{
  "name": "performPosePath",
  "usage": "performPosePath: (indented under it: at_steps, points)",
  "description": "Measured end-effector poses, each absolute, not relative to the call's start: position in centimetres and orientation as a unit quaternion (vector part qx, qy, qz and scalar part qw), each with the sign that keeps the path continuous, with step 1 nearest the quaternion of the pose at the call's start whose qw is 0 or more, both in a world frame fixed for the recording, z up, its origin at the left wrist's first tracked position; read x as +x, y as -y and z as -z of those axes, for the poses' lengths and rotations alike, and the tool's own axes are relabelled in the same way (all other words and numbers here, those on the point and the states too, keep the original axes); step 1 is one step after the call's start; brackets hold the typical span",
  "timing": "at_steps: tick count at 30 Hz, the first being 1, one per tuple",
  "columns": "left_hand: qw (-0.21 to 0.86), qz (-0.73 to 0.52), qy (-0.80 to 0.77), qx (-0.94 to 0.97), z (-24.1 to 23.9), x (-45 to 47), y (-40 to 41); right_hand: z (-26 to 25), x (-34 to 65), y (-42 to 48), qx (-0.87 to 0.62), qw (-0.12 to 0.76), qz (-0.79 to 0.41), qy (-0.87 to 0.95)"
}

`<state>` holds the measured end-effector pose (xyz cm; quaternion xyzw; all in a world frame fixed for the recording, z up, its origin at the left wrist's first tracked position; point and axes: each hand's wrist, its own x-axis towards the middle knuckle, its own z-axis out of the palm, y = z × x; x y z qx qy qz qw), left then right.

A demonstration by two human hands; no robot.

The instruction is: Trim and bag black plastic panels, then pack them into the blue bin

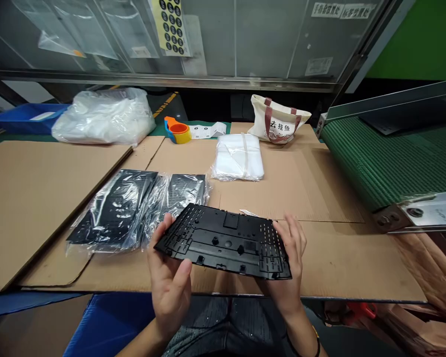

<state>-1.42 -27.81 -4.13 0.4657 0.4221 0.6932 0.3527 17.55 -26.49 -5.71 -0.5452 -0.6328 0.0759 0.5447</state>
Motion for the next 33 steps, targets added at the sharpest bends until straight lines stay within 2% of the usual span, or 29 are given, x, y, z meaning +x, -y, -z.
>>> performPosePath:
  at_steps: [6, 8, 10, 13, 17, 19, 21, 22, 27, 33]
  points:
    - [0.392, -0.649, -0.420, 0.499, 3.3, -2.9, 26.4, 5.8, 20.8, 26.1, -0.362, 0.483, -0.124, 0.787]
    - [0.396, -0.620, -0.416, 0.535, 1.8, -3.6, 25.8, 6.2, 21.6, 25.1, -0.377, 0.508, -0.136, 0.762]
    - [0.375, -0.593, -0.403, 0.587, -0.4, -4.1, 24.9, 6.8, 22.2, 23.3, -0.455, 0.560, -0.168, 0.672]
    - [0.281, -0.558, -0.371, 0.687, -4.6, -3.8, 22.2, 8.0, 22.9, 19.7, -0.558, 0.629, -0.199, 0.503]
    - [0.034, -0.506, -0.332, 0.795, -7.9, -1.0, 14.9, 9.8, 23.9, 16.0, -0.581, 0.685, -0.194, 0.394]
    - [-0.051, -0.393, -0.370, 0.840, -7.4, 1.0, 10.3, 10.6, 24.4, 15.4, -0.582, 0.701, -0.210, 0.355]
    - [-0.129, -0.172, -0.376, 0.901, -5.5, 3.1, 6.1, 11.2, 24.8, 15.4, -0.581, 0.709, -0.234, 0.326]
    - [-0.133, -0.120, -0.351, 0.919, -4.3, 4.0, 4.3, 11.4, 24.9, 15.4, -0.579, 0.712, -0.245, 0.314]
    - [-0.161, -0.020, -0.270, 0.949, 0.9, 5.9, 0.2, 11.5, 25.1, 15.6, -0.564, 0.721, -0.291, 0.278]
    - [-0.199, 0.030, -0.246, 0.948, 1.5, 4.1, -1.0, 11.1, 24.3, 15.6, -0.541, 0.724, -0.340, 0.259]
